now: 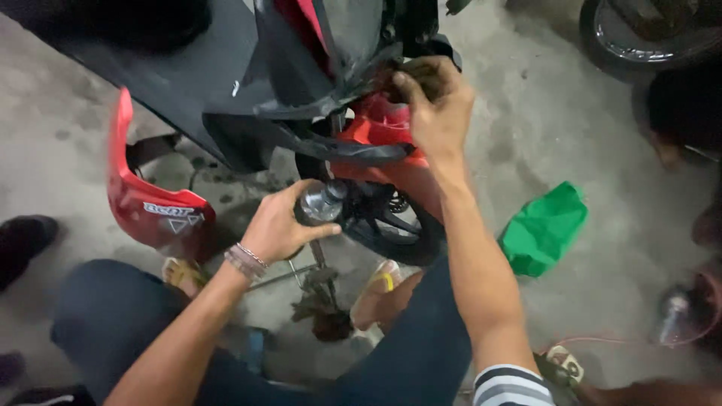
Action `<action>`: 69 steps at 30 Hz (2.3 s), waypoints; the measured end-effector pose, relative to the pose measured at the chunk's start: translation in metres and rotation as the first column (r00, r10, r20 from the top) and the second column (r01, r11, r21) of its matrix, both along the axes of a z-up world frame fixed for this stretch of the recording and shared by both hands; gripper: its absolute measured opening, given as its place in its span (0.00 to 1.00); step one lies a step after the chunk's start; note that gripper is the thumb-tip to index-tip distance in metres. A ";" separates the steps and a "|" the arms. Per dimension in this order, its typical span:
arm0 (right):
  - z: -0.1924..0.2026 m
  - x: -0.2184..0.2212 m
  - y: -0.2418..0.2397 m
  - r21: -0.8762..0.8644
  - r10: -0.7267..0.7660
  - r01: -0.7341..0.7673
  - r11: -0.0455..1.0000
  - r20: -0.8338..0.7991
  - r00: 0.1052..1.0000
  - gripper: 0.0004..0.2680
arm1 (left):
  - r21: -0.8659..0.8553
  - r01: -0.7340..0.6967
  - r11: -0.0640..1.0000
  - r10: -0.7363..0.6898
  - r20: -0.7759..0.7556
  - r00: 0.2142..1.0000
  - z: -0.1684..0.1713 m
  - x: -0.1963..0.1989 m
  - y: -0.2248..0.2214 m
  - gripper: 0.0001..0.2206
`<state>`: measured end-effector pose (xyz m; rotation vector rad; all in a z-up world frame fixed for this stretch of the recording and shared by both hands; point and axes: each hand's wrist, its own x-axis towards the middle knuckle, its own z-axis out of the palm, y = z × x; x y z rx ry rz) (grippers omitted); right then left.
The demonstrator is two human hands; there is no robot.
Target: Repairing a motorcycle by applying fluid and adjusting components with a screwdriver
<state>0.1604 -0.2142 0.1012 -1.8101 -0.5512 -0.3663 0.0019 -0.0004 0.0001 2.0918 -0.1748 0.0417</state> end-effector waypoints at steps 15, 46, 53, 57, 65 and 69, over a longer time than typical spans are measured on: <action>0.029 -0.016 -0.029 0.058 0.009 -0.021 0.998 0.200 0.980 0.08 | 0.004 -0.005 1.000 0.005 -0.020 1.000 0.001 0.001 -0.006 0.33; 0.005 0.097 -0.088 -0.426 -0.004 0.142 0.894 0.308 0.951 0.04 | 0.036 -0.020 0.999 0.025 -0.170 0.985 -0.004 0.019 -0.021 0.38; 0.006 0.013 -0.076 -0.334 -0.116 0.094 0.938 -0.046 0.992 0.04 | -0.009 -0.017 1.000 0.015 -0.179 0.984 -0.007 0.017 -0.013 0.37; 0.007 -0.023 -0.052 -0.444 -0.168 0.027 0.896 -0.281 0.945 0.07 | -0.026 -0.010 1.000 0.005 -0.170 0.986 -0.008 0.011 -0.014 0.37; 0.053 -0.056 -0.002 -0.680 -0.132 -0.120 0.723 -0.307 0.943 0.07 | -0.024 0.010 1.000 -0.013 -0.147 0.989 -0.009 0.011 -0.014 0.38; 0.033 -0.043 0.007 -0.547 -0.098 -0.099 0.831 -0.320 0.942 0.08 | -0.050 0.025 0.998 -0.032 -0.148 0.988 -0.007 0.014 -0.015 0.37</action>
